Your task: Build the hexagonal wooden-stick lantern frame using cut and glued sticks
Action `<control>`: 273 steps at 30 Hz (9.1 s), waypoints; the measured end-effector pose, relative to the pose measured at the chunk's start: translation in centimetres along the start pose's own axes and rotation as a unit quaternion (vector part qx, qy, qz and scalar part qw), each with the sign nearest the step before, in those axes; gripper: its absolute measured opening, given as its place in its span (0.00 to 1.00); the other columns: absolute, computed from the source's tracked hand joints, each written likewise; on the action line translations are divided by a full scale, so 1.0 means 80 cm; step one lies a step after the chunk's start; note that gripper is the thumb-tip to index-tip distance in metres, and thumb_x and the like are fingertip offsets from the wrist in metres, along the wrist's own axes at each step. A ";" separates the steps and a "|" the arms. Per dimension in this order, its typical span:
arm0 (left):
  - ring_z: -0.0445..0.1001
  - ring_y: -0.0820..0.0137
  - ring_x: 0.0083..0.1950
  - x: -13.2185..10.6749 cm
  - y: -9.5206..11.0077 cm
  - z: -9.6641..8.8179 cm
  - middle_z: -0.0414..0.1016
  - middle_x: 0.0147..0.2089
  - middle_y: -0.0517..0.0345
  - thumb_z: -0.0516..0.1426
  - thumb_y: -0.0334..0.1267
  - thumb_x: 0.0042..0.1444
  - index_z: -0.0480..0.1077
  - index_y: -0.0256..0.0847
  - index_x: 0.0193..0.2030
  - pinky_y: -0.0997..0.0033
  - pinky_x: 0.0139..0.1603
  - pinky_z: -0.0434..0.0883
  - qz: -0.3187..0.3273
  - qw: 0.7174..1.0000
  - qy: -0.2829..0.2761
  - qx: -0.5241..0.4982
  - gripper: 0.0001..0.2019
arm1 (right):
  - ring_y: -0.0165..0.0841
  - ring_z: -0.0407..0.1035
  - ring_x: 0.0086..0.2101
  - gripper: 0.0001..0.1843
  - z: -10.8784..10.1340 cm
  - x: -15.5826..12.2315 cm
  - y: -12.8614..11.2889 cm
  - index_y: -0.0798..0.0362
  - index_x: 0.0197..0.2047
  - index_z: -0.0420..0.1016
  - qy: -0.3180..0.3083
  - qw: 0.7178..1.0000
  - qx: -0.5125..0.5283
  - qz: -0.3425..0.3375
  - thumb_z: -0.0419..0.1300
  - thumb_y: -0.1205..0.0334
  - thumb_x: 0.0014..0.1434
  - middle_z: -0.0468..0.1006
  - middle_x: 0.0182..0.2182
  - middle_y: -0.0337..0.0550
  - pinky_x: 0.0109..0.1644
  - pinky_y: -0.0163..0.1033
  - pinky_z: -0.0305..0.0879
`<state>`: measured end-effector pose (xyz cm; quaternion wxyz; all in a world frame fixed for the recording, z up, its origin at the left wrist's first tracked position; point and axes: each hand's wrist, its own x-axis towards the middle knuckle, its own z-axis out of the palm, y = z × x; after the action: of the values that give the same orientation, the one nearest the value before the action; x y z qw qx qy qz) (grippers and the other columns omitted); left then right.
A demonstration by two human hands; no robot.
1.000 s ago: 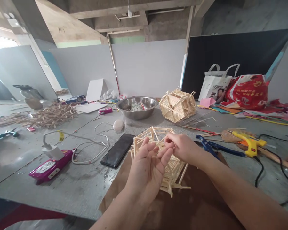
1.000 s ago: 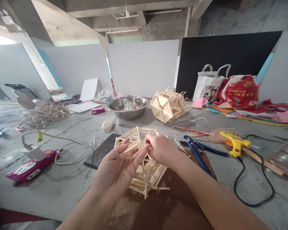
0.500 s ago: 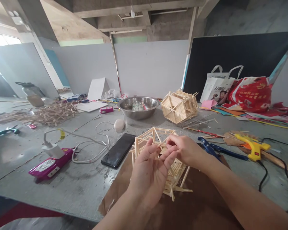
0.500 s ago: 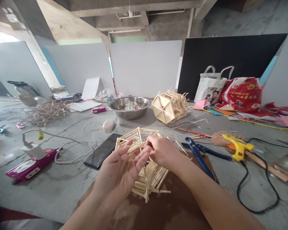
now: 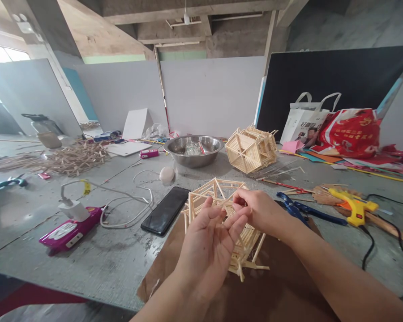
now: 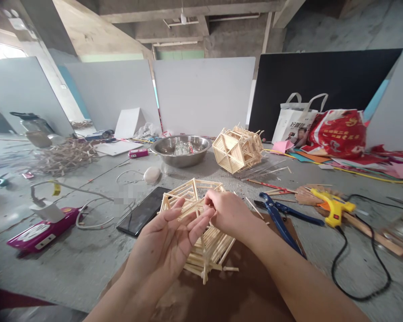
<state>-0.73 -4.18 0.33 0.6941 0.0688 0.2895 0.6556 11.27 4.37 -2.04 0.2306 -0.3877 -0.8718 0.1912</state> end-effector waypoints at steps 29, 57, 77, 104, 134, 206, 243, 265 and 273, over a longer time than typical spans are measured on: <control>0.66 0.66 0.36 0.023 0.071 -0.025 0.72 0.31 0.58 0.50 0.40 0.51 0.67 0.40 0.31 0.64 0.38 0.63 0.325 0.349 -0.047 0.878 0.08 | 0.28 0.60 0.25 0.05 -0.001 0.004 -0.008 0.52 0.29 0.64 -0.003 0.998 -0.047 0.028 0.51 0.61 0.52 0.69 0.22 0.37 0.27 0.32 0.49; 0.69 0.67 0.24 0.053 0.058 -0.021 0.67 0.17 0.57 0.44 0.40 0.54 0.61 0.38 0.15 0.64 0.33 0.61 0.293 0.193 -0.095 0.932 0.19 | 0.28 0.60 0.24 0.07 0.002 0.003 -0.012 0.52 0.27 0.64 0.015 0.998 -0.054 0.041 0.50 0.61 0.53 0.69 0.21 0.37 0.27 0.32 0.49; 0.68 0.69 0.23 0.051 0.057 -0.021 0.64 0.16 0.60 0.45 0.40 0.53 0.61 0.38 0.16 0.64 0.36 0.62 0.285 0.212 -0.088 0.931 0.17 | 0.29 0.61 0.25 0.07 0.000 0.003 -0.016 0.52 0.27 0.65 0.013 0.998 -0.044 0.046 0.51 0.60 0.52 0.70 0.22 0.38 0.28 0.33 0.52; 0.66 0.69 0.22 0.051 0.057 -0.021 0.64 0.16 0.60 0.45 0.40 0.54 0.60 0.38 0.15 0.63 0.35 0.61 0.286 0.227 -0.090 0.927 0.18 | 0.29 0.62 0.25 0.09 0.004 0.003 -0.013 0.52 0.27 0.65 0.027 0.997 -0.055 0.047 0.51 0.56 0.53 0.70 0.21 0.37 0.28 0.33 0.51; 0.67 0.69 0.23 0.052 0.056 -0.021 0.64 0.16 0.60 0.44 0.41 0.54 0.58 0.38 0.15 0.63 0.36 0.61 0.278 0.216 -0.082 0.932 0.18 | 0.29 0.62 0.26 0.09 0.003 0.002 -0.013 0.52 0.28 0.65 0.024 0.997 -0.053 0.045 0.51 0.56 0.53 0.70 0.22 0.37 0.29 0.33 0.51; 0.67 0.68 0.23 0.051 0.055 -0.018 0.64 0.15 0.59 0.45 0.40 0.52 0.59 0.39 0.14 0.61 0.38 0.61 0.276 0.243 -0.079 0.926 0.18 | 0.28 0.61 0.24 0.17 0.001 0.002 -0.014 0.53 0.23 0.70 -0.003 0.996 -0.091 0.024 0.47 0.56 0.56 0.70 0.20 0.38 0.28 0.32 0.49; 0.68 0.74 0.32 0.100 0.113 -0.057 0.71 0.31 0.59 0.52 0.37 0.46 0.69 0.38 0.34 0.74 0.34 0.65 0.390 0.658 0.039 0.643 0.10 | 0.29 0.68 0.28 0.09 -0.044 0.000 0.013 0.50 0.34 0.72 0.143 0.986 -0.033 0.076 0.53 0.58 0.52 0.76 0.30 0.38 0.33 0.34 0.61; 0.50 0.81 0.14 0.101 0.115 -0.056 0.53 0.15 0.70 0.52 0.33 0.48 0.67 0.43 0.36 0.81 0.13 0.51 0.550 0.745 0.056 0.373 0.08 | 0.27 0.64 0.23 0.10 -0.051 -0.001 0.014 0.51 0.30 0.72 0.143 0.986 -0.045 0.076 0.52 0.56 0.51 0.74 0.23 0.36 0.27 0.31 0.58; 0.67 0.74 0.32 0.119 0.109 -0.067 0.70 0.36 0.57 0.55 0.43 0.45 0.69 0.39 0.40 0.77 0.29 0.64 0.383 0.746 0.038 0.543 0.15 | 0.30 0.66 0.27 0.14 -0.048 0.006 0.041 0.48 0.33 0.72 0.051 0.989 -0.066 0.126 0.52 0.49 0.51 0.75 0.27 0.38 0.29 0.33 0.57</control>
<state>-11.19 4.49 -2.93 0.2180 0.5144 0.5721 0.6005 14.99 7.40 -0.46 0.2226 -0.5177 -0.8140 0.1407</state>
